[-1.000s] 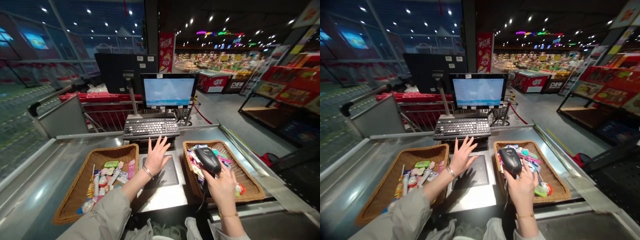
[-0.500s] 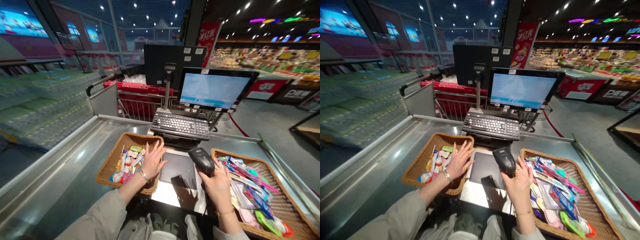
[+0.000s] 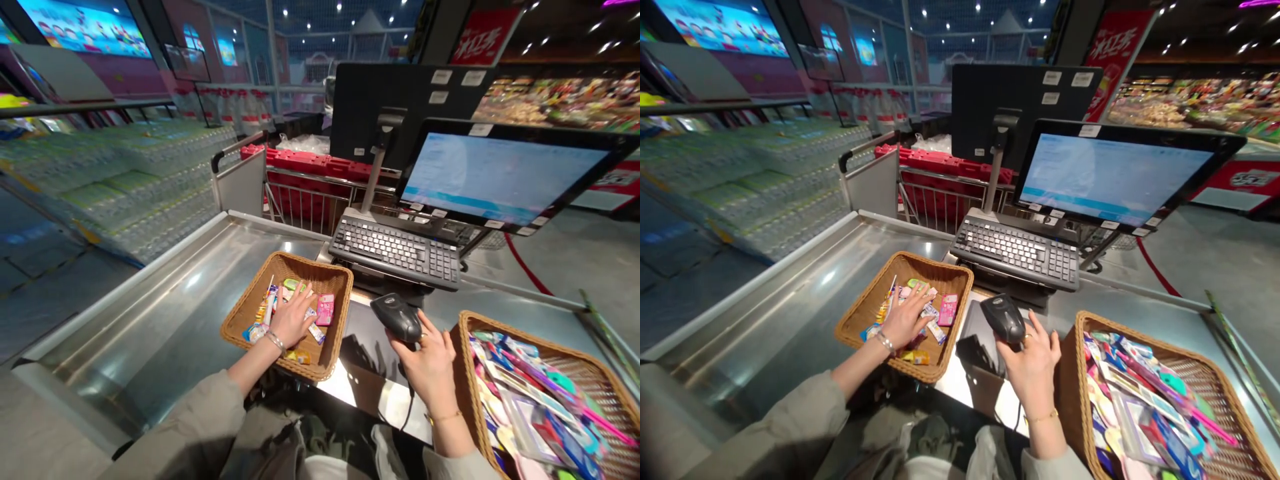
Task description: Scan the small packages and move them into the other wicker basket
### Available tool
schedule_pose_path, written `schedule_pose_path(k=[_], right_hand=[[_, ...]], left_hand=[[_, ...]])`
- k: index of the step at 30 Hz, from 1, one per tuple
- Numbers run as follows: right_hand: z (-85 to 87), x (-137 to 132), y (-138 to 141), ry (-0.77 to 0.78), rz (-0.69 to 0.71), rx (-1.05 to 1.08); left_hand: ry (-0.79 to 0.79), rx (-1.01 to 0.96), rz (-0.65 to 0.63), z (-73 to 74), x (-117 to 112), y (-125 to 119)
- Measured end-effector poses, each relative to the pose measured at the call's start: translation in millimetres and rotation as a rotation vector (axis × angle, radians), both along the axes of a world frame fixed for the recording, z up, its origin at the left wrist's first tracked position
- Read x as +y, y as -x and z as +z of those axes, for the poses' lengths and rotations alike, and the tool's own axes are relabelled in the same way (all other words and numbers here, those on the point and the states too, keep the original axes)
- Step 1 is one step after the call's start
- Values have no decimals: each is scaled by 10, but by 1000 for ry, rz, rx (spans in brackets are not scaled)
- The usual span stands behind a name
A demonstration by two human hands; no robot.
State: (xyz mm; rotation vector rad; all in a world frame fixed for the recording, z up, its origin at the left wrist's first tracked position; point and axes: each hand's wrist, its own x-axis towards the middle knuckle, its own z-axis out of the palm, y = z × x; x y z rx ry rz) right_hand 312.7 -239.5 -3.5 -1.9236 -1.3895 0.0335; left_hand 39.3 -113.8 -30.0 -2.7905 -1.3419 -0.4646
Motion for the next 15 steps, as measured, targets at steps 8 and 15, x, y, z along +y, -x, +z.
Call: schedule_pose_path(k=[8, 15], right_hand=[[-114, 68, 42, 81, 31, 13], [-124, 124, 43, 80, 31, 0]], left_hand=[[41, 132, -57, -144, 303, 146], [150, 336, -250, -314, 736, 139]])
